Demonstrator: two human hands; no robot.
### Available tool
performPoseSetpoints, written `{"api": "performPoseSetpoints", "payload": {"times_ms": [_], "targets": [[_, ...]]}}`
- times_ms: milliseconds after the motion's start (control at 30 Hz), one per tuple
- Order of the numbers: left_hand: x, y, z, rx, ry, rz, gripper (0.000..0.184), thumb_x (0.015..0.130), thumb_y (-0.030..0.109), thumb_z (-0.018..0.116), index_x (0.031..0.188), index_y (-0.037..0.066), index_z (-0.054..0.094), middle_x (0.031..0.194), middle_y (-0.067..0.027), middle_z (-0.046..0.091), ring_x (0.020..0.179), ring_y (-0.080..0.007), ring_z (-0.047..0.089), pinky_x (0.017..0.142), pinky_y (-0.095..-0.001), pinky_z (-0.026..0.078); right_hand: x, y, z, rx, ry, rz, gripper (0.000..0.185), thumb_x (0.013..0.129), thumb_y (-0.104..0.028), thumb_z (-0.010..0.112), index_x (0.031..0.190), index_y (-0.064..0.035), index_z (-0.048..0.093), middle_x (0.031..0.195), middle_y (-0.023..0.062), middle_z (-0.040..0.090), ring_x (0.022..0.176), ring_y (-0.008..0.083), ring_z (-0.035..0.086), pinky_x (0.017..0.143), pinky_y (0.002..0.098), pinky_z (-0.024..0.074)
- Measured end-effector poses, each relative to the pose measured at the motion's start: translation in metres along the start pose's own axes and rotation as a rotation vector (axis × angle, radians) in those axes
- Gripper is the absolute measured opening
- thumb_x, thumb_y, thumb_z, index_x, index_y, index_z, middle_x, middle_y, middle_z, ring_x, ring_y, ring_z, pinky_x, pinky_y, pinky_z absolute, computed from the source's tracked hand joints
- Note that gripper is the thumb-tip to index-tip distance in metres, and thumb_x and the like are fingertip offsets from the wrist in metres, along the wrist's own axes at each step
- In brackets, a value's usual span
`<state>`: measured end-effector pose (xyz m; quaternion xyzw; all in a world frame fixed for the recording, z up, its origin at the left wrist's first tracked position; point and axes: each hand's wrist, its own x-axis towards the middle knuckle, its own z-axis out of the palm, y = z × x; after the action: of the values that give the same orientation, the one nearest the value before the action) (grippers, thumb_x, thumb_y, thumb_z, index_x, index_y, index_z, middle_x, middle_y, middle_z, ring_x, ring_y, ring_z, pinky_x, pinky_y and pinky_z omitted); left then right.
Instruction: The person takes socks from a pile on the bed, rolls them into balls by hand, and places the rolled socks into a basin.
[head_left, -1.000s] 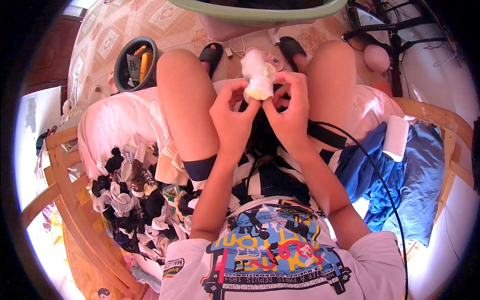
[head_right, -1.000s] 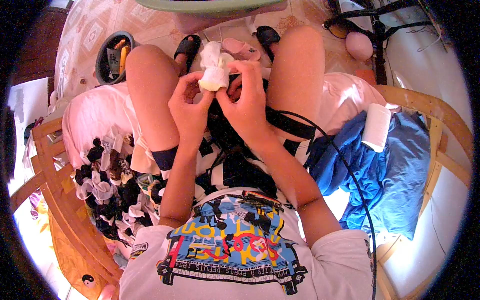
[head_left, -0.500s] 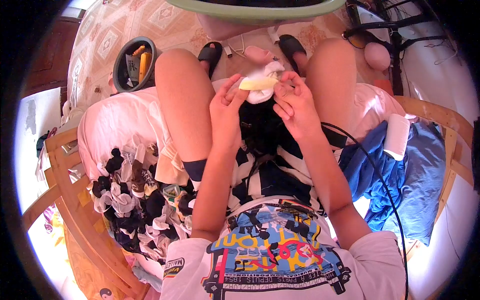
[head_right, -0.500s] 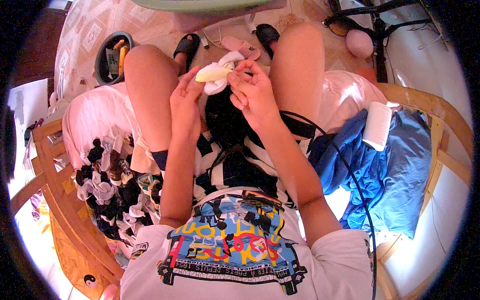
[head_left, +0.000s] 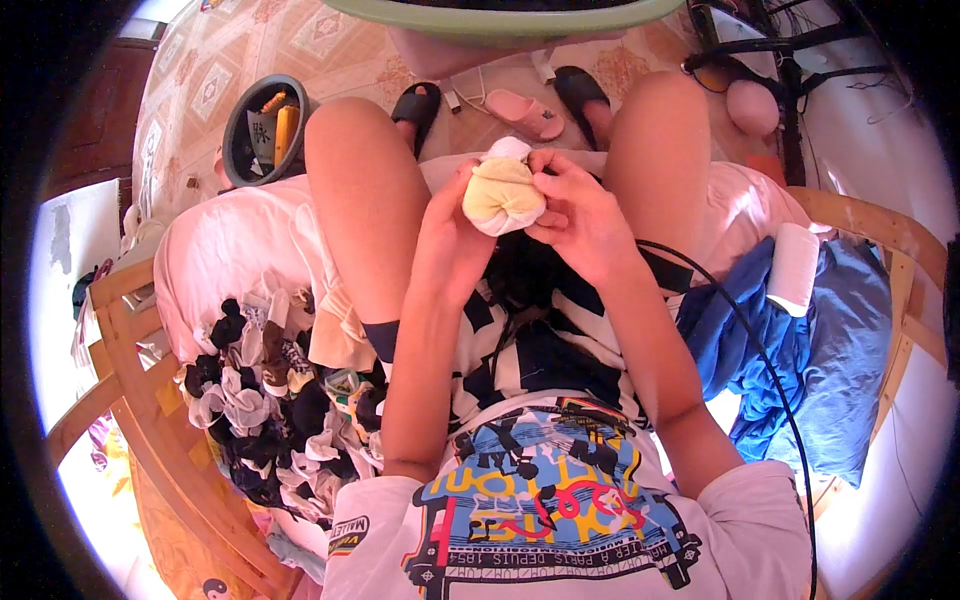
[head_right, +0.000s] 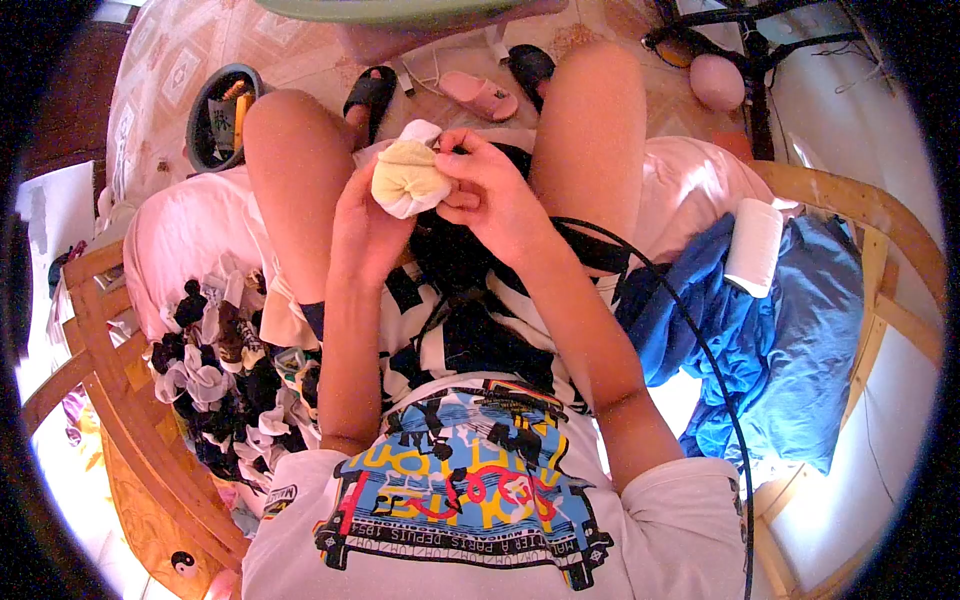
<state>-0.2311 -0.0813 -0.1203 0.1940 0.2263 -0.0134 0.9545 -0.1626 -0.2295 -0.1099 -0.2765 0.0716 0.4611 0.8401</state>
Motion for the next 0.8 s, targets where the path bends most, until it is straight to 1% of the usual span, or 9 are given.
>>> {"api": "performPoseSetpoints", "payload": {"times_ms": [67,133,200,233,300,567,700,767,800], "targets": [[0.005,-0.002,-0.006,0.135,0.063,0.084,0.043,0.1,0.028,0.044,0.13,-0.001,0.047,0.125,-0.0134,0.058,0.117,-0.025,0.055,0.103,-0.039,0.041,0.0,0.004,0.006,-0.121,0.054,-0.076,0.023,0.088,-0.011,0.064,0.104,-0.009,0.048,0.083,-0.0012,0.051,0.055,0.0031,0.038,0.046,0.0174,0.0311],[0.005,-0.002,-0.003,0.197,0.063,0.153,0.042,0.1,0.029,0.045,0.13,-0.001,0.048,0.124,-0.0128,0.058,0.116,-0.0241,0.055,0.102,-0.0385,0.041,0.001,0.008,0.011,-0.244,0.108,-0.152,0.028,0.085,-0.012,0.069,0.104,-0.0096,0.048,0.086,-0.0008,0.053,0.058,0.0034,0.042,0.045,0.0183,0.033],[0.006,-0.001,-0.004,0.259,0.063,0.221,0.042,0.1,0.03,0.045,0.129,0.0,0.048,0.124,-0.0123,0.058,0.115,-0.0233,0.055,0.102,-0.0381,0.041,0.004,0.013,0.015,-0.59,0.14,-0.354,0.038,0.083,-0.008,0.072,0.112,-0.007,0.047,0.093,0.0014,0.055,0.066,0.0049,0.05,0.05,0.0192,0.0403],[0.007,-0.001,-0.009,0.262,0.061,0.212,0.042,0.1,0.031,0.046,0.128,0.0,0.049,0.124,-0.0118,0.058,0.115,-0.0228,0.055,0.102,-0.0376,0.041,0.006,0.016,0.015,-0.59,0.14,-0.353,0.038,0.083,-0.008,0.072,0.112,-0.007,0.047,0.093,0.0014,0.055,0.066,0.0049,0.05,0.05,0.0192,0.0403],[0.01,-0.002,-0.014,0.265,0.061,0.202,0.041,0.1,0.032,0.046,0.127,0.001,0.05,0.123,-0.0114,0.058,0.115,-0.0222,0.056,0.101,-0.0372,0.041,0.009,0.023,0.011,-0.923,0.199,-0.602,0.04,0.083,-0.005,0.071,0.116,-0.0036,0.048,0.095,0.0039,0.058,0.073,0.0065,0.054,0.055,0.0202,0.0451],[0.004,0.0,-0.006,0.315,0.07,0.237,0.03,0.099,0.031,0.052,0.115,0.006,0.051,0.121,-0.0097,0.058,0.113,-0.0203,0.056,0.101,-0.0356,0.042,0.004,0.018,0.014,-0.866,0.333,-0.493,0.031,0.083,-0.001,0.068,0.109,-0.0017,0.053,0.094,0.0052,0.061,0.067,0.008,0.056,0.057,0.0205,0.0467],[0.005,-0.005,-0.002,0.321,0.136,0.284,0.032,0.097,0.023,0.056,0.121,0.006,0.046,0.122,-0.0109,0.056,0.113,-0.0196,0.055,0.1,-0.035,0.043,0.004,0.012,0.011,-0.656,0.36,-0.385,0.026,0.084,-0.002,0.068,0.106,-0.0011,0.054,0.091,0.0052,0.062,0.068,0.0078,0.057,0.056,0.02,0.0469],[0.0,-0.011,0.016,0.669,0.122,0.503,0.04,0.09,0.013,0.067,0.121,0.005,0.042,0.112,-0.0088,0.054,0.099,-0.0147,0.056,0.087,-0.0296,0.045,0.005,0.011,0.007,-0.642,0.36,-0.378,0.025,0.085,-0.003,0.068,0.106,-0.0007,0.054,0.093,0.006,0.062,0.069,0.008,0.057,0.056,0.0205,0.046],[0.0,-0.012,0.015,0.773,0.095,0.55,0.052,0.083,0.007,0.072,0.125,0.002,0.04,0.115,-0.011,0.052,0.096,-0.0161,0.055,0.083,-0.0304,0.046,0.005,0.011,0.006,-0.627,0.356,-0.374,0.024,0.086,-0.003,0.068,0.106,-0.0003,0.055,0.095,0.0067,0.063,0.071,0.0083,0.058,0.055,0.021,0.045]]}}
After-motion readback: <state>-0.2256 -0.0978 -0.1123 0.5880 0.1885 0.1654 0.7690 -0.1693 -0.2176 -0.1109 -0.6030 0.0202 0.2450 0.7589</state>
